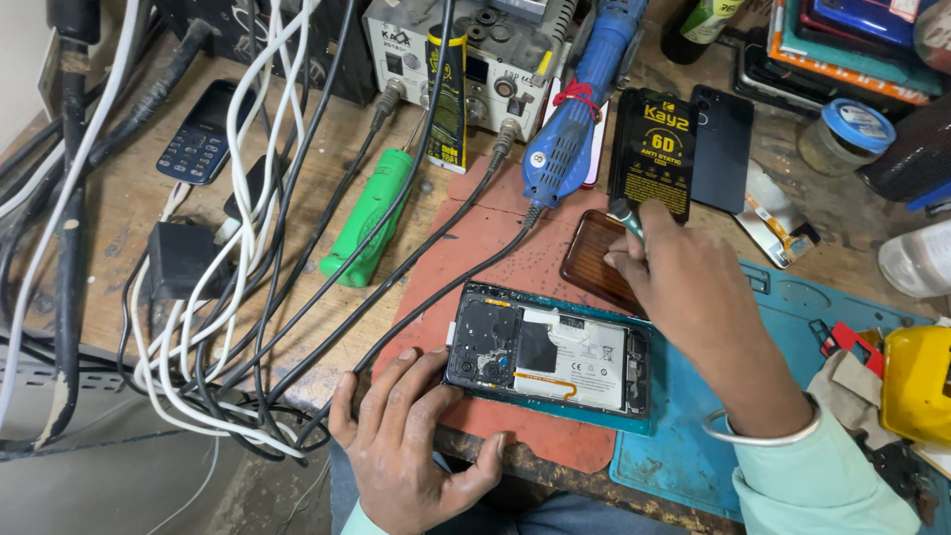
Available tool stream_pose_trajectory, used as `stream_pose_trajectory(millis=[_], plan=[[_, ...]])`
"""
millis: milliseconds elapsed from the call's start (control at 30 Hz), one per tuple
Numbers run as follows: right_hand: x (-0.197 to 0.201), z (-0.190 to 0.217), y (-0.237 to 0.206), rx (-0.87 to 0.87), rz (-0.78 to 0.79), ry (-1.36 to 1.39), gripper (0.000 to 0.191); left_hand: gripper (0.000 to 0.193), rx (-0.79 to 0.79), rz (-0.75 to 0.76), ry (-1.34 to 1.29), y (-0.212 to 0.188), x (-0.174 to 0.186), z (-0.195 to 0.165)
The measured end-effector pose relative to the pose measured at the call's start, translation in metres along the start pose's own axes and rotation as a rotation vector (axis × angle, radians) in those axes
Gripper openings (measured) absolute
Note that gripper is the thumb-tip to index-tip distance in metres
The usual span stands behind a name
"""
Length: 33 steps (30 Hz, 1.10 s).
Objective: The person uses a screwdriver to loosen and remove screws from the internal frame of a disassembled smartphone. They then use a small piece of cloth to wipe the battery area and surrounding components.
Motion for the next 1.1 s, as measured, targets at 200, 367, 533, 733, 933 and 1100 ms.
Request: stream_pose_trajectory(millis=[200, 367, 533, 733, 933, 1100], plan=[[-0.016, 0.017, -0.005, 0.025, 0.061, -0.249, 0.021, 0.050, 0.007, 0.019, -0.022, 0.001, 0.001, -0.001], [0.001, 0.021, -0.003, 0.171, -0.144, -0.132, 0.021, 0.050, 0.006, 0.018, -0.033, 0.003, 0.001, -0.002], [-0.006, 0.055, -0.014, 0.305, 0.027, 0.419, 0.023, 0.049, -0.006, -0.007, -0.037, 0.005, 0.002, -0.003], [-0.016, 0.092, -0.020, 0.684, -0.023, 0.525, 0.038, 0.049, -0.010, -0.007, -0.037, 0.006, 0.002, -0.004], [-0.009, 0.099, -0.021, 0.774, -0.034, 0.422, 0.041, 0.049, -0.019, -0.012, -0.035, 0.006, 0.003, -0.004], [-0.009, 0.098, -0.025, 0.829, -0.075, 0.347, 0.040, 0.049, -0.023, -0.026, -0.039, 0.007, 0.003, -0.005]])
Point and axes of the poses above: each hand's wrist, its own y-axis towards the middle knuckle, its own x-axis out of the back of the hand, z = x × y, the point moved 4 cm from there along y, towards the middle knuckle, and after that the axes turned 6 degrees about x, right-handed, at the moved point
